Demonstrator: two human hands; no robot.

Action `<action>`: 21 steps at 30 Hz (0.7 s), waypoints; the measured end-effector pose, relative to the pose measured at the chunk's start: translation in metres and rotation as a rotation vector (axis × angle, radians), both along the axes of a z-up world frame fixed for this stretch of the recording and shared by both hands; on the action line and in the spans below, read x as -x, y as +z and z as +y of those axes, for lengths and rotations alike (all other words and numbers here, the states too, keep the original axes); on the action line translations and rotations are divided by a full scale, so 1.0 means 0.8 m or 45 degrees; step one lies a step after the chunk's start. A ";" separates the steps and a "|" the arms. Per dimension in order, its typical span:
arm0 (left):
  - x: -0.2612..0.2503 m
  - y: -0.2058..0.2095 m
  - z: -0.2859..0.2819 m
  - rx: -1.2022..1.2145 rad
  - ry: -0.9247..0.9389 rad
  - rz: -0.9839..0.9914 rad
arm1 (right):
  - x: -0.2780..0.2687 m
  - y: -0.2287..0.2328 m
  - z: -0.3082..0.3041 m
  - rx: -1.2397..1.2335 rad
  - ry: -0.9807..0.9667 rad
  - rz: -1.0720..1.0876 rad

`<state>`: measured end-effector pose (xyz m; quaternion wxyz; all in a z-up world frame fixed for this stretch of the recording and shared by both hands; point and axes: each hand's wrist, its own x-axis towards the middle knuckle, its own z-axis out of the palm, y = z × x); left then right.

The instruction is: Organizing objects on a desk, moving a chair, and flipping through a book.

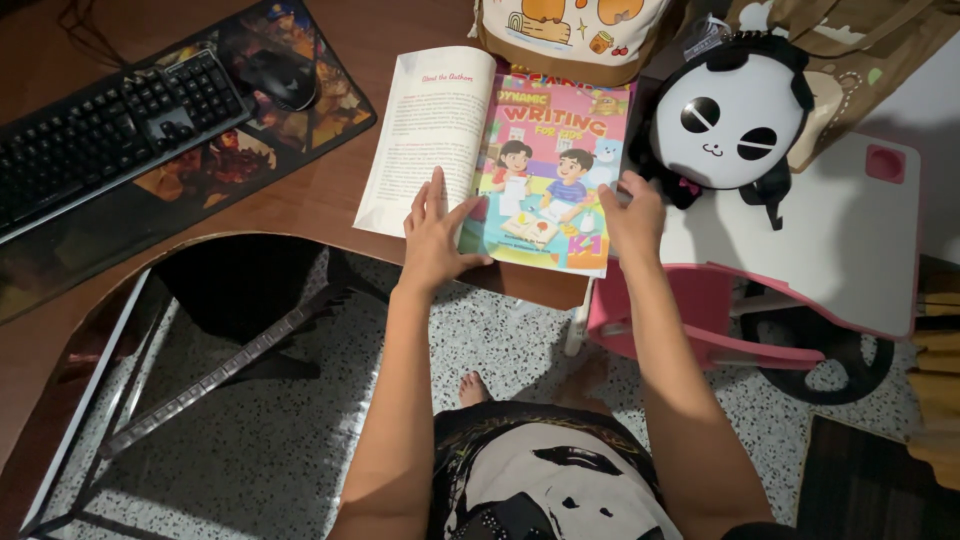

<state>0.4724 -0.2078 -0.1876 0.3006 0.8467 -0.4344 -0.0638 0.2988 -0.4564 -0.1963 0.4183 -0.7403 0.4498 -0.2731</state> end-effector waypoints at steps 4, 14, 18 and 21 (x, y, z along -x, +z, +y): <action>-0.002 -0.002 0.000 0.000 -0.006 0.012 | -0.003 0.008 0.005 -0.028 0.009 -0.036; -0.009 -0.009 0.003 0.093 -0.015 0.035 | -0.007 0.015 0.005 -0.011 0.002 -0.104; -0.010 -0.016 0.004 0.233 -0.019 -0.035 | -0.012 0.011 -0.004 -0.388 -0.156 -0.258; -0.014 -0.009 0.004 0.182 0.035 -0.008 | -0.011 0.005 -0.009 -0.483 -0.172 -0.350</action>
